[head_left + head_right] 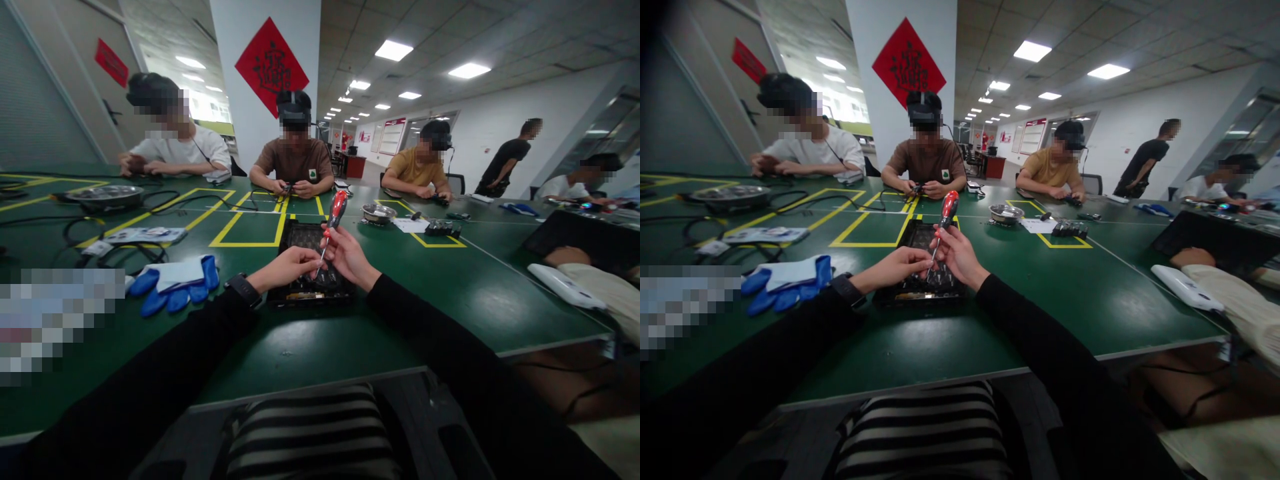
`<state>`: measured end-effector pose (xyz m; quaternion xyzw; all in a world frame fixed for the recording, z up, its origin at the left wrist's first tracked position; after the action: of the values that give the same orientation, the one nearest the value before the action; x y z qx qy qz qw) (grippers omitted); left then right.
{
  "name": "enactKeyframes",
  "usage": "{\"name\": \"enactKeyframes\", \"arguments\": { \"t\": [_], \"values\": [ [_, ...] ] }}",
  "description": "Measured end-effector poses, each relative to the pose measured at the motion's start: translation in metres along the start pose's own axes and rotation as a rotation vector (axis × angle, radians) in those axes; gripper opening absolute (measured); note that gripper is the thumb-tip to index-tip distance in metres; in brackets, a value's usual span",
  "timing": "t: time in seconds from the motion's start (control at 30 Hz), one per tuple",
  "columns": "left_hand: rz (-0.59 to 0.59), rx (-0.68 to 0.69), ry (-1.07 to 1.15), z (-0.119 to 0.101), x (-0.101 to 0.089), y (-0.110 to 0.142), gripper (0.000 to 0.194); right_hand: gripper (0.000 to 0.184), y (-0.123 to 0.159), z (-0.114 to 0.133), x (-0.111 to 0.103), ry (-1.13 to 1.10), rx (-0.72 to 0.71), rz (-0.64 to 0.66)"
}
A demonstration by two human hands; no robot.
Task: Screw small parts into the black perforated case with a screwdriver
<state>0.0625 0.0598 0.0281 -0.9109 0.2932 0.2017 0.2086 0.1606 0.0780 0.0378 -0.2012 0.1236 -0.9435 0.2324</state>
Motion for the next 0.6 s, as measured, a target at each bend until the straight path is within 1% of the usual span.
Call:
{"name": "enactKeyframes", "arguments": {
  "t": [0.13,0.27,0.4,0.5,0.6],
  "values": [
    [0.008,-0.011,0.002,0.001,0.001,0.000,0.036,0.026,-0.002,-0.001,-0.003,0.008,-0.018,-0.022],
    [-0.008,-0.007,-0.019,-0.001,0.000,0.000,0.039,0.023,-0.004,0.000,-0.010,-0.027,-0.039,-0.106],
    [-0.019,0.014,-0.091,-0.005,-0.001,0.001,0.037,0.020,-0.007,0.003,-0.018,-0.060,-0.080,-0.180],
    [-0.018,0.020,-0.131,-0.006,0.000,0.001,0.034,0.018,-0.008,0.005,-0.021,-0.078,-0.118,-0.178],
    [-0.014,0.009,-0.120,-0.006,0.001,0.002,0.032,0.017,-0.009,0.008,-0.022,-0.098,-0.154,-0.166]
  ]
}}
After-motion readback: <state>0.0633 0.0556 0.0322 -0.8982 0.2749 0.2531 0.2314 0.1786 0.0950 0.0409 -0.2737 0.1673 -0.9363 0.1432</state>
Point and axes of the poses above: each hand's wrist, its own y-axis away from the middle knuckle, its own x-axis out of the palm, z = x × y, the point moved 7 cm from there along -y, towards the middle knuckle, and after that the axes turned 4 degrees about y, right-handed, at the moved point
